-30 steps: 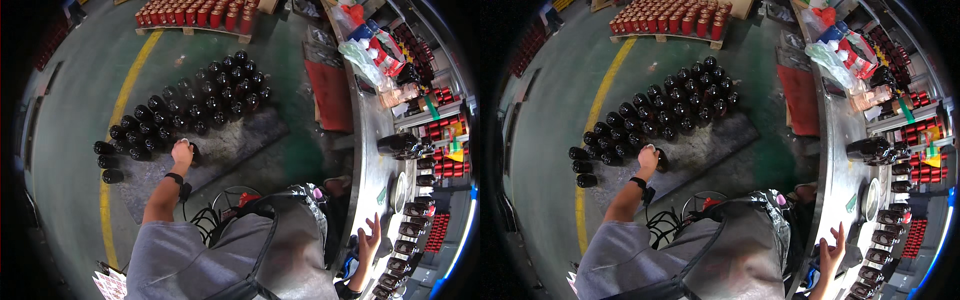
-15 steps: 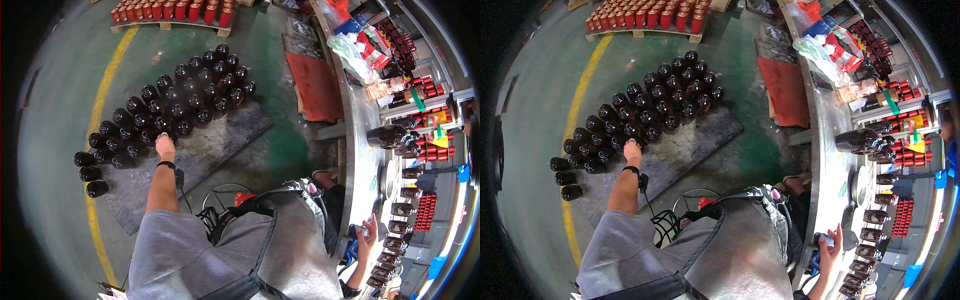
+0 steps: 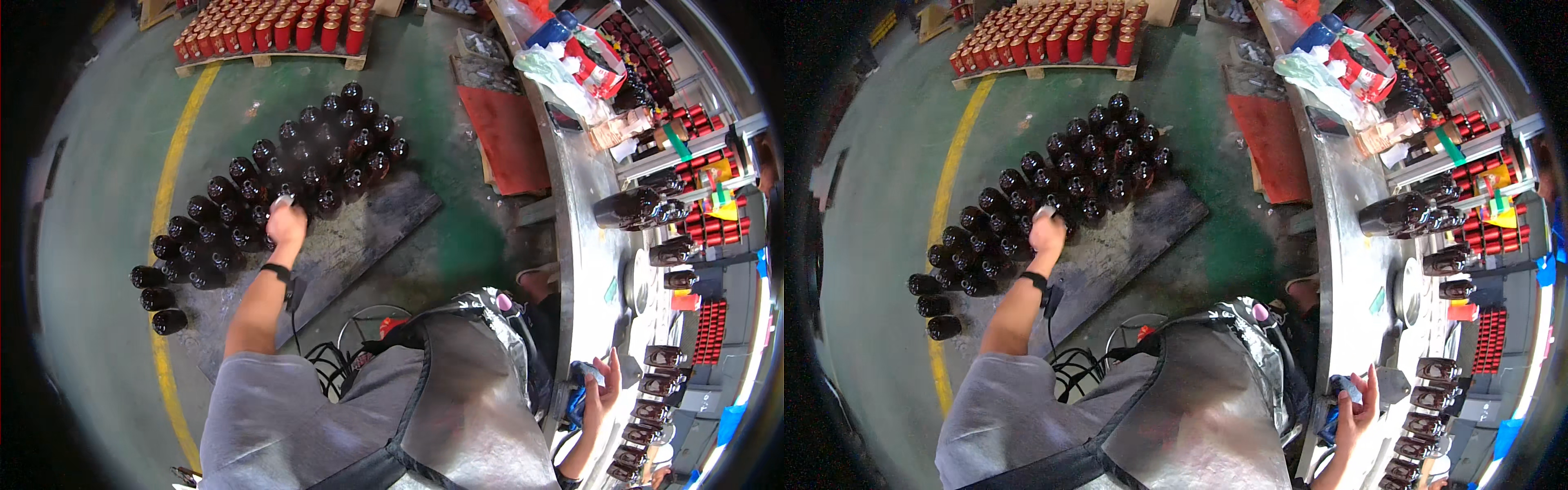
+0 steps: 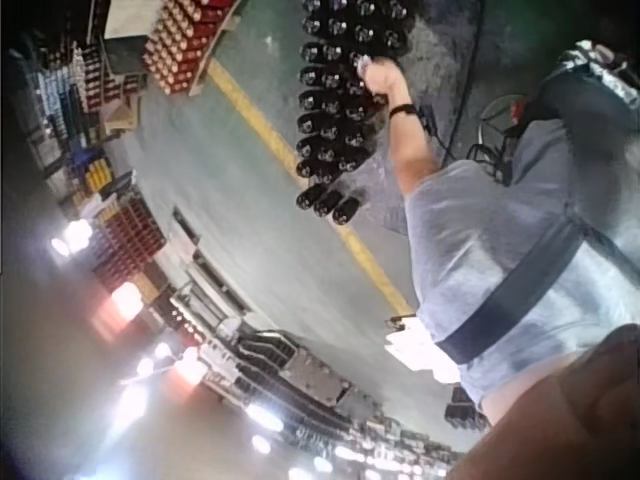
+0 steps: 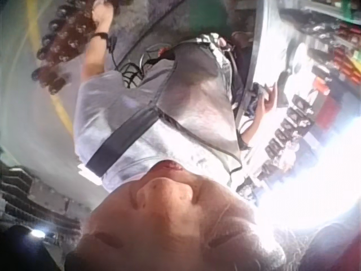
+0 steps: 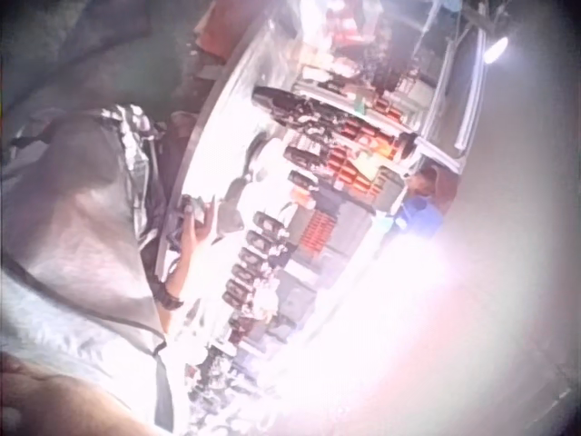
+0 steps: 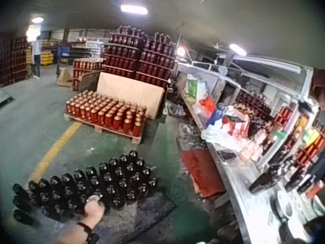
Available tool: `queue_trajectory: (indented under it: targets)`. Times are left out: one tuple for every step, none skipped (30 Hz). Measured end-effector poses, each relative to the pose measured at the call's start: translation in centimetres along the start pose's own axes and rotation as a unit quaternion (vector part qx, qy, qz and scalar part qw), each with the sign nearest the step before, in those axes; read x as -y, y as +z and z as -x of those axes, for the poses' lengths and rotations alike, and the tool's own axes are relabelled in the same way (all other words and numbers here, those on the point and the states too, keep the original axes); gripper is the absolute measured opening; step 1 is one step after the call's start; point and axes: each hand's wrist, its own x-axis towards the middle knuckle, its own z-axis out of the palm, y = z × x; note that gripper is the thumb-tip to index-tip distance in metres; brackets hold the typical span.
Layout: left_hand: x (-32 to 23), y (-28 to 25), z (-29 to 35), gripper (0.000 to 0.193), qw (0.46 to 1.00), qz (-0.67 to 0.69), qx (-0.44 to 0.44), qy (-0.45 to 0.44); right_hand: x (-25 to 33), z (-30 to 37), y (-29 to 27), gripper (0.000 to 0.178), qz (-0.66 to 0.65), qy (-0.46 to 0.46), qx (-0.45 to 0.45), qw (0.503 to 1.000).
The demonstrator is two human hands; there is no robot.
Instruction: Manually applying decorative gold stickers and labels onto large dark product bottles at a factory work bench and cleaning them with a cloth.
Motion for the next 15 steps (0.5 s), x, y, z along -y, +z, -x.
queue_trajectory:
  targets:
    - [-4.3,-1.1,0.1,0.031,0.996,0.052,-0.038,0.062,-0.3,-0.3,-0.4,0.065,-0.015,-0.006,0.001,1.0]
    - [-8.7,-2.6,0.5,0.029,0.985,0.116,-0.051,0.114,-0.9,-0.5,-0.7,0.065,-0.019,-0.002,0.001,1.0]
    - [-12.5,-3.5,0.8,0.028,0.963,0.176,-0.071,0.192,-1.7,-0.8,-1.0,0.067,-0.019,-0.02,-0.001,1.0]
    - [-17.8,-5.1,1.9,0.025,0.933,0.246,-0.071,0.253,-2.4,-1.0,-1.4,0.068,-0.016,-0.035,-0.014,0.999]
    - [-22.5,-6.5,3.2,0.025,0.905,0.293,-0.029,0.306,-1.8,-0.8,-1.5,0.067,-0.015,-0.027,-0.027,0.999]
    - [-27.2,-7.4,5.4,0.023,0.851,0.365,-0.036,0.375,-2.1,-0.6,-1.8,0.067,-0.02,-0.022,-0.048,0.998]
    - [-31.2,-8.7,7.8,0.022,0.808,0.4,-0.016,0.433,-3.0,-0.5,-2.2,0.067,-0.068,-0.023,-0.04,0.997]
    - [-34.7,-9.7,10.5,0.022,0.783,0.423,0.035,0.454,-4.2,-0.1,-2.7,0.067,-0.116,-0.026,-0.043,0.992]
    - [-37.4,-10.5,13.0,0.023,0.754,0.443,0.066,0.48,-5.5,0.0,-2.9,0.067,-0.127,-0.048,-0.046,0.99]
    - [-39.8,-11.2,15.4,0.024,0.721,0.462,0.1,0.507,-7.0,0.1,-2.9,0.068,-0.146,-0.045,-0.049,0.987]
    - [-42.0,-12.4,18.0,0.025,0.697,0.466,0.135,0.528,-7.1,0.6,-3.1,0.067,-0.155,-0.018,-0.058,0.986]
    - [-43.7,-13.7,20.1,0.026,0.676,0.464,0.164,0.547,-6.9,0.9,-3.1,0.067,-0.169,0.006,-0.061,0.984]
    - [-45.4,-13.8,21.9,0.028,0.663,0.449,0.154,0.579,-6.3,1.3,-3.4,0.066,-0.184,0.028,-0.068,0.98]
    - [-47.4,-14.2,23.7,0.028,0.637,0.442,0.173,0.607,-6.0,1.9,-4.0,0.065,-0.198,0.051,-0.078,0.976]
    - [-49.8,-14.1,25.5,0.033,0.617,0.446,0.19,0.62,-7.0,2.5,-4.3,0.064,-0.207,0.066,-0.092,0.972]
